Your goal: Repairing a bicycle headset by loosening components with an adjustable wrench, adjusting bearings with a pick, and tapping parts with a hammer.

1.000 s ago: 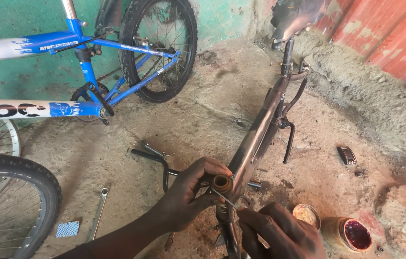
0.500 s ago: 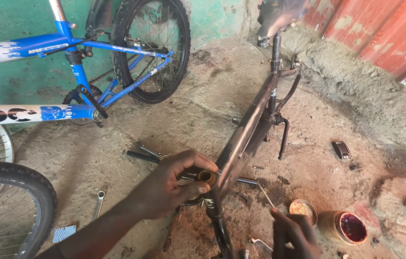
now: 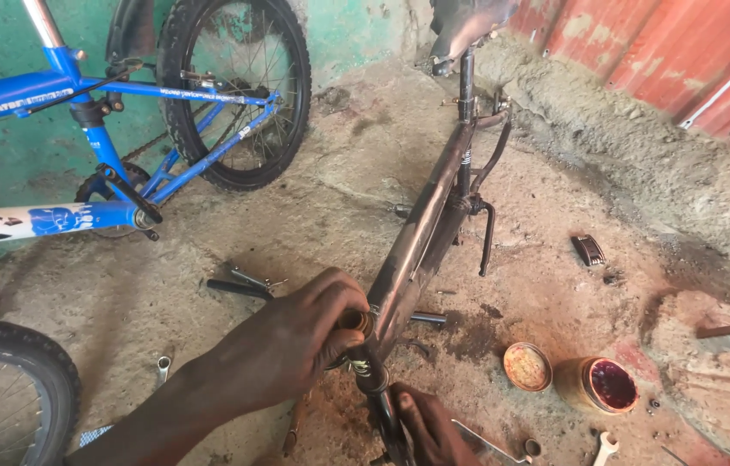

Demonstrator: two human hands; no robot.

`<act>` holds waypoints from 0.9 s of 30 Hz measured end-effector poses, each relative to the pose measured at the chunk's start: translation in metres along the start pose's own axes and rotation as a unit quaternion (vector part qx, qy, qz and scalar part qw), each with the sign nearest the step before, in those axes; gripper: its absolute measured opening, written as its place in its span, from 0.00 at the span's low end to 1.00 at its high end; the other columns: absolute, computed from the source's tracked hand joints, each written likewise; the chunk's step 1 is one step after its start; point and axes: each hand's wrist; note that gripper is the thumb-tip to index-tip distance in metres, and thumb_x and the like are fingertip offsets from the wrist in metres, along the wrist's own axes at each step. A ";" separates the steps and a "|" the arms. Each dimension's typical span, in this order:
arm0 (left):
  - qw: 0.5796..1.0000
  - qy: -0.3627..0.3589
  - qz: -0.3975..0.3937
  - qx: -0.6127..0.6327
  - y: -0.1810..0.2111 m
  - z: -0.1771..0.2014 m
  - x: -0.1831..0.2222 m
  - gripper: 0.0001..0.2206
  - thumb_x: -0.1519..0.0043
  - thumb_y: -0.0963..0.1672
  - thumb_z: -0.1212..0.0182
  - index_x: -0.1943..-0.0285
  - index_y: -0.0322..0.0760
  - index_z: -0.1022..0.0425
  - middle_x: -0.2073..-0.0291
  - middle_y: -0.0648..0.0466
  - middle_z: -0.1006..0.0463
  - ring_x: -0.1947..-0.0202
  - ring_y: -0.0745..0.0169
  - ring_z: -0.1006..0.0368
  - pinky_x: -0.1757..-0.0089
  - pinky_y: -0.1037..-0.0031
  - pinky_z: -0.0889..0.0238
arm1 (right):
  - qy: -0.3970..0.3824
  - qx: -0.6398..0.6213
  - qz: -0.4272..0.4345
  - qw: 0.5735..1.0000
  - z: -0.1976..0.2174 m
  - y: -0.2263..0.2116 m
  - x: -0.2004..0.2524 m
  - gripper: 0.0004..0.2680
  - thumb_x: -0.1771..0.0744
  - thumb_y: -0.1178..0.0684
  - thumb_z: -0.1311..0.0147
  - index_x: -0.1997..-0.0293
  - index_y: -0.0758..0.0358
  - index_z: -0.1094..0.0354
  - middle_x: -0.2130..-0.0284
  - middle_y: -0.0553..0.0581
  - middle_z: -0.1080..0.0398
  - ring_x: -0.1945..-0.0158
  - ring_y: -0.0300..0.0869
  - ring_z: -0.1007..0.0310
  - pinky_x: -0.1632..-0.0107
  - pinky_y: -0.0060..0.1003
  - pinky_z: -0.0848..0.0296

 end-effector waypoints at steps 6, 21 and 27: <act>0.997 0.011 -0.074 -0.007 0.006 0.008 -0.007 0.07 0.35 0.45 0.41 0.52 0.44 0.33 0.54 0.58 0.30 0.64 0.61 0.25 0.65 0.63 0.29 | 0.173 -0.198 -0.125 0.957 -0.043 0.029 0.014 0.27 0.33 0.37 0.69 0.56 0.71 0.20 0.79 0.64 0.20 0.81 0.44 0.29 0.75 0.38 0.33; 0.977 -0.121 0.115 0.135 0.023 0.032 -0.026 0.09 0.42 0.45 0.34 0.54 0.52 0.23 0.57 0.65 0.23 0.59 0.69 0.24 0.60 0.69 0.33 | 0.137 -0.221 -0.116 0.959 -0.036 0.029 0.015 0.30 0.34 0.33 0.68 0.68 0.75 0.20 0.88 0.58 0.35 0.85 0.42 0.41 0.75 0.38 0.45; 0.976 0.048 0.038 0.207 0.013 0.006 -0.033 0.08 0.47 0.34 0.49 0.69 0.37 0.27 0.76 0.58 0.28 0.82 0.73 0.38 0.80 0.81 0.43 | 0.098 -0.194 -0.110 0.970 -0.033 0.026 0.014 0.30 0.34 0.31 0.69 0.71 0.70 0.21 0.89 0.54 0.39 0.86 0.41 0.43 0.77 0.37 0.44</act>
Point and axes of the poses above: each hand's wrist, its own x-axis away from the middle knuckle, its own z-axis out of the back of the hand, y = z × x
